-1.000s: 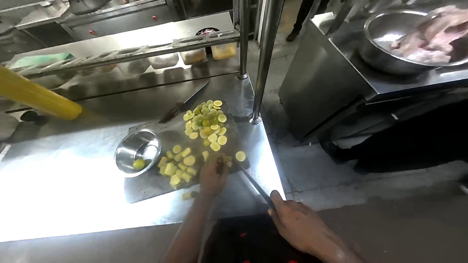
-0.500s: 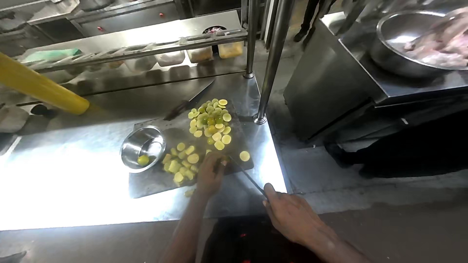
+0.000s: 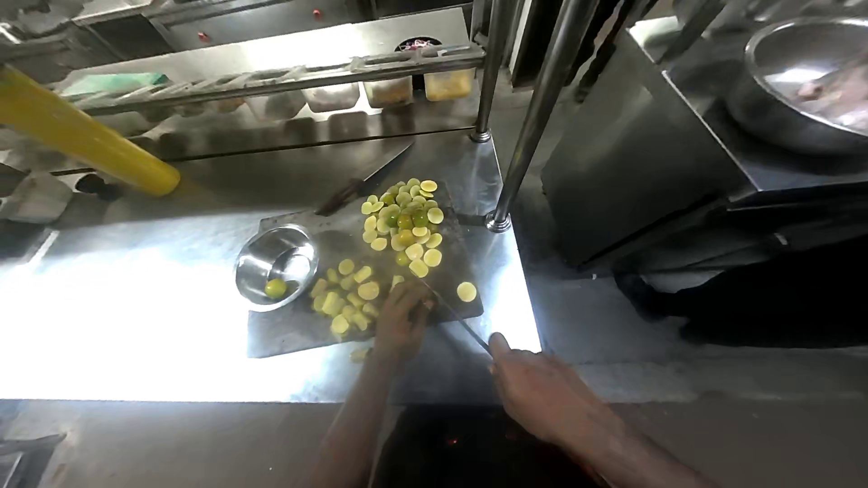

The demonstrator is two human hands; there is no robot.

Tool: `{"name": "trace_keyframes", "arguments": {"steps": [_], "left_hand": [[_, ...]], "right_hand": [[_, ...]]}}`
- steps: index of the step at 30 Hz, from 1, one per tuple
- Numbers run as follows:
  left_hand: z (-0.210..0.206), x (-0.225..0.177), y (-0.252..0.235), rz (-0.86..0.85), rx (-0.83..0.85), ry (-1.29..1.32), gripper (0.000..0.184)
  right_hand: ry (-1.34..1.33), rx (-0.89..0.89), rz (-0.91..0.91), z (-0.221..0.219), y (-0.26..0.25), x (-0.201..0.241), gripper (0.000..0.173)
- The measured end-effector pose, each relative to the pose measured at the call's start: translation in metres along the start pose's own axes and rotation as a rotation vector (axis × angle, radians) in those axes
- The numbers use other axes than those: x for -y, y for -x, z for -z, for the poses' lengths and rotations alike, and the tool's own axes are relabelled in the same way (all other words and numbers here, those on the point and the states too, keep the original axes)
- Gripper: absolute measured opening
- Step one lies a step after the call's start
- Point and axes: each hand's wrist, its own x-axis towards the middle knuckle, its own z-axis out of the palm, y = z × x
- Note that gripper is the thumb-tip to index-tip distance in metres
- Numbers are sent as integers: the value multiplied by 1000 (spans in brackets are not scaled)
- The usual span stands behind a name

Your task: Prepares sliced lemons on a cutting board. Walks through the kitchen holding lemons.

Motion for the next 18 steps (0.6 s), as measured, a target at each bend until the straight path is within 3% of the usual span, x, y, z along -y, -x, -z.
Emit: {"name": "trace_keyframes", "arguments": {"steps": [8, 13, 18], "left_hand": [[-1, 0, 2, -50, -34, -43, 16], [0, -1, 2, -36, -30, -15, 16], [0, -4, -1, 59, -61, 50, 13]], "right_hand": [[-27, -79, 29, 21, -64, 37, 27], [-19, 107, -42, -7, -5, -7, 39], [-20, 115, -86, -38, 46, -44, 38]]}}
